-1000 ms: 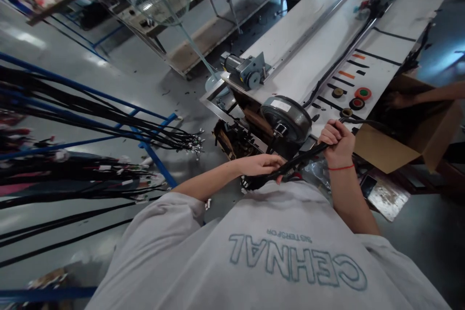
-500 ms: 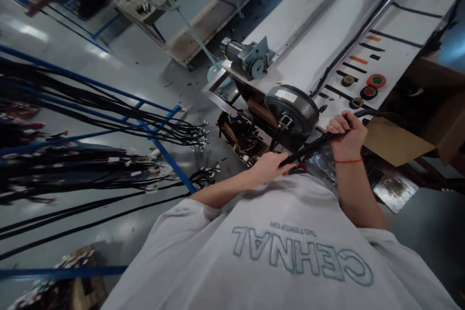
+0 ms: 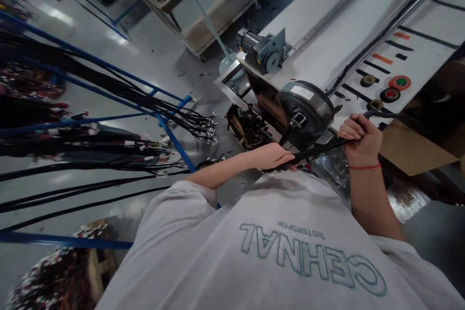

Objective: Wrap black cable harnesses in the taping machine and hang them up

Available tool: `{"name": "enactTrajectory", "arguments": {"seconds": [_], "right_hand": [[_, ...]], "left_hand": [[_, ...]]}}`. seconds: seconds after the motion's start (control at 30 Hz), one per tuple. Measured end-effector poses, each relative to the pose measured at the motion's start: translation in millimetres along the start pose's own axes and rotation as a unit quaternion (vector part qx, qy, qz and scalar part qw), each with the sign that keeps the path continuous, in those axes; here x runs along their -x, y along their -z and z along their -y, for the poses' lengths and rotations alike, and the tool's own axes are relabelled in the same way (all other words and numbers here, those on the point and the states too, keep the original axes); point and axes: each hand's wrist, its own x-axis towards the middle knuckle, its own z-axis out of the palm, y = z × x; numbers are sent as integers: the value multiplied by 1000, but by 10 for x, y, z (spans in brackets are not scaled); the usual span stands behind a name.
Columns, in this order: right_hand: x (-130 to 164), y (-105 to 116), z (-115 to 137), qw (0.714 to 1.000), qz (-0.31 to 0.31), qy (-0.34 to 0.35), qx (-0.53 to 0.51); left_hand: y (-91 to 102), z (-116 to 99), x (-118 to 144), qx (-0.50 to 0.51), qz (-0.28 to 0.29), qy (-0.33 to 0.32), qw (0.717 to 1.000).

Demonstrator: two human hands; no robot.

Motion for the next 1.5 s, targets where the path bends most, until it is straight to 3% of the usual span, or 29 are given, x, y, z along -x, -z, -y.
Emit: {"name": "enactTrajectory", "arguments": {"seconds": [0.1, 0.17, 0.3, 0.37, 0.47, 0.5, 0.6, 0.73, 0.83, 0.93, 1.0, 1.07, 1.17, 1.33, 1.5], "right_hand": [[27, 3, -2, 1000, -4, 9, 17], [50, 0, -14, 999, -15, 17, 30], [111, -21, -95, 995, -51, 42, 72], [146, -33, -146, 993, -54, 45, 96], [174, -11, -150, 996, -40, 28, 75], [173, 11, -124, 998, -37, 30, 43], [144, 93, -17, 993, -43, 86, -76], [125, 112, 64, 983, -69, 127, -110], [116, 65, 100, 982, -95, 126, -106], [63, 47, 148, 976, -126, 156, -87], [18, 50, 166, 977, -124, 161, -60], [-8, 42, 157, 982, -106, 152, -41], [10, -12, 108, 983, -92, 150, -59], [67, -103, 121, 977, -125, 131, -109], [-3, -2, 410, 945, -144, 106, -274]], "left_hand": [[115, 20, 68, -133, 6, -28, 991], [194, 8, 119, -145, 20, -24, 989], [235, -97, -1, 50, 147, -33, 987], [120, -161, -224, 135, 98, -18, 986], [-178, -212, -609, 157, -103, 32, 982], [-277, -212, -710, 163, -140, 40, 976], [-481, -177, -872, 250, -116, 45, 960], [-517, -139, -867, 357, -44, 65, 931], [-481, -149, -775, 283, -24, 70, 956], [-470, -149, -643, 107, -112, 93, 984], [-476, -131, -575, 70, -145, 95, 982], [-480, -114, -549, 154, -122, 86, 977], [-470, -127, -583, 322, -69, 86, 940], [-421, -140, -655, 392, -77, 94, 912], [-365, 128, -536, 493, 64, 72, 865]]}}
